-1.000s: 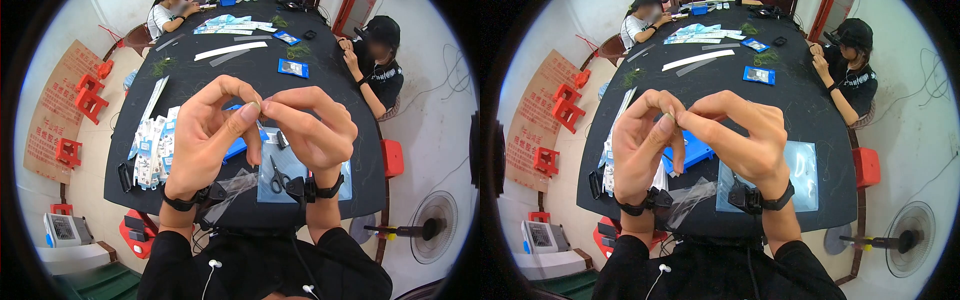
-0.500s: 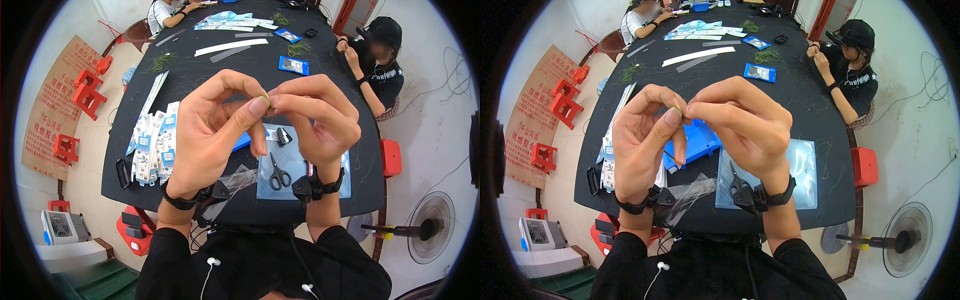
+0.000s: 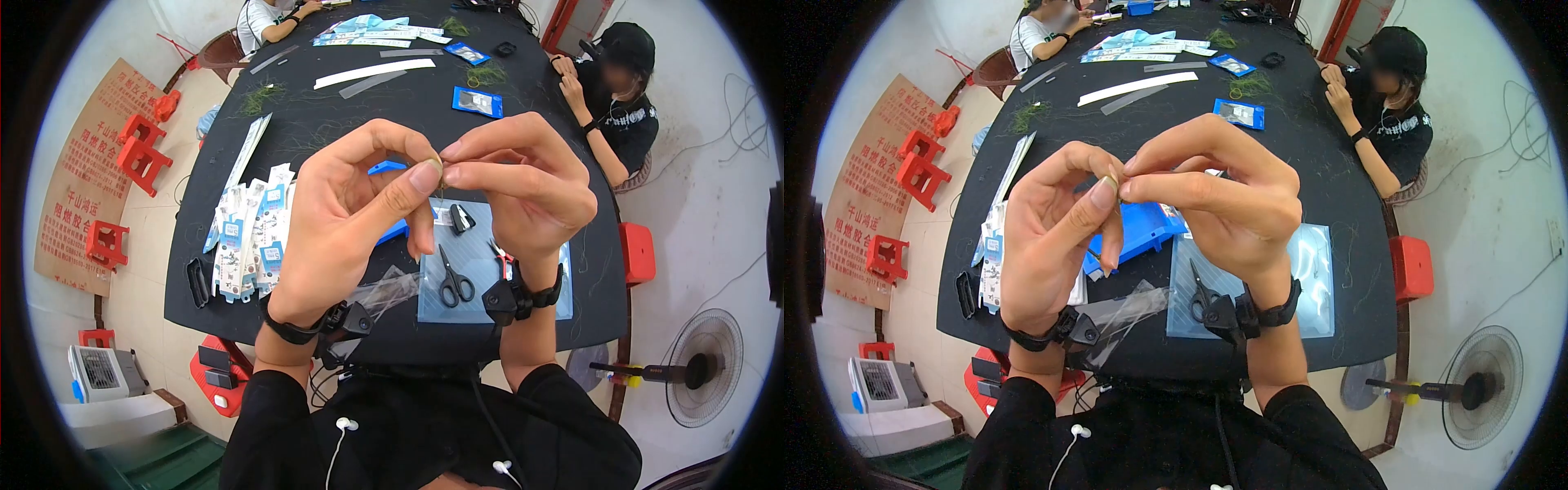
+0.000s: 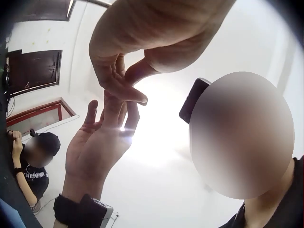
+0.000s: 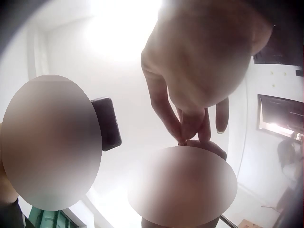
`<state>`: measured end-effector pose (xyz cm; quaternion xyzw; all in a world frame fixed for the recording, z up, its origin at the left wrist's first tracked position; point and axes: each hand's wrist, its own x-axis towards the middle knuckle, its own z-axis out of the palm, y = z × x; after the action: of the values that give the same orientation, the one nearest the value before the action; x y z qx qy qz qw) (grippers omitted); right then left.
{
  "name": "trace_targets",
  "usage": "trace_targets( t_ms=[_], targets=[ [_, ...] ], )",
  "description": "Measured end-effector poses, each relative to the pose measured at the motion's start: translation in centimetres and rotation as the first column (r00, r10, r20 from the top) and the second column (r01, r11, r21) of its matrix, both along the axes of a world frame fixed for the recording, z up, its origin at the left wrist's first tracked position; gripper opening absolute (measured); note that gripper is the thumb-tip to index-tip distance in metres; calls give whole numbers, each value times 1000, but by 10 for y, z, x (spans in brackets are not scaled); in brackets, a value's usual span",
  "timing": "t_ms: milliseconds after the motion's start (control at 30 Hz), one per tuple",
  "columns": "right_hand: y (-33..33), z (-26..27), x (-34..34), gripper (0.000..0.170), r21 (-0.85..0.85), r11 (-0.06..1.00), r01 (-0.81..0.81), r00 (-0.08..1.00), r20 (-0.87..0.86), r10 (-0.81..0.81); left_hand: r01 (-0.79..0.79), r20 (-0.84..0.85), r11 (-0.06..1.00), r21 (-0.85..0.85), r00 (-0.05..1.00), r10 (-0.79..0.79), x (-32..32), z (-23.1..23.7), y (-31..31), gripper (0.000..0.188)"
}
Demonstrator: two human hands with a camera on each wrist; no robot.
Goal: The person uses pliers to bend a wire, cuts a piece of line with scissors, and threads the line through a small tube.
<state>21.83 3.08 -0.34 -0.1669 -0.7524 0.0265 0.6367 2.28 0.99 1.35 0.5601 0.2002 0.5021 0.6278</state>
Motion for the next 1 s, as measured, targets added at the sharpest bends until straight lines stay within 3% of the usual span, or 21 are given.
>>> trace_targets(
  t_ms=[267,367,667,1000],
  targets=[
    [7,-1,6,25,3,999,-54,998,37,54,48,-8,998,-36,999,-49,1,-1,1,21],
    [8,-3,9,27,-3,996,-94,995,21,94,1,-5,1000,-27,1000,-1,5,-3,1,19],
    [2,4,12,28,-28,991,-129,989,67,131,98,7,994,-47,995,-98,0,-6,8,19],
    [1,6,13,23,-108,987,-122,990,54,128,18,-28,998,-67,999,-20,5,-6,5,19]
  ],
)
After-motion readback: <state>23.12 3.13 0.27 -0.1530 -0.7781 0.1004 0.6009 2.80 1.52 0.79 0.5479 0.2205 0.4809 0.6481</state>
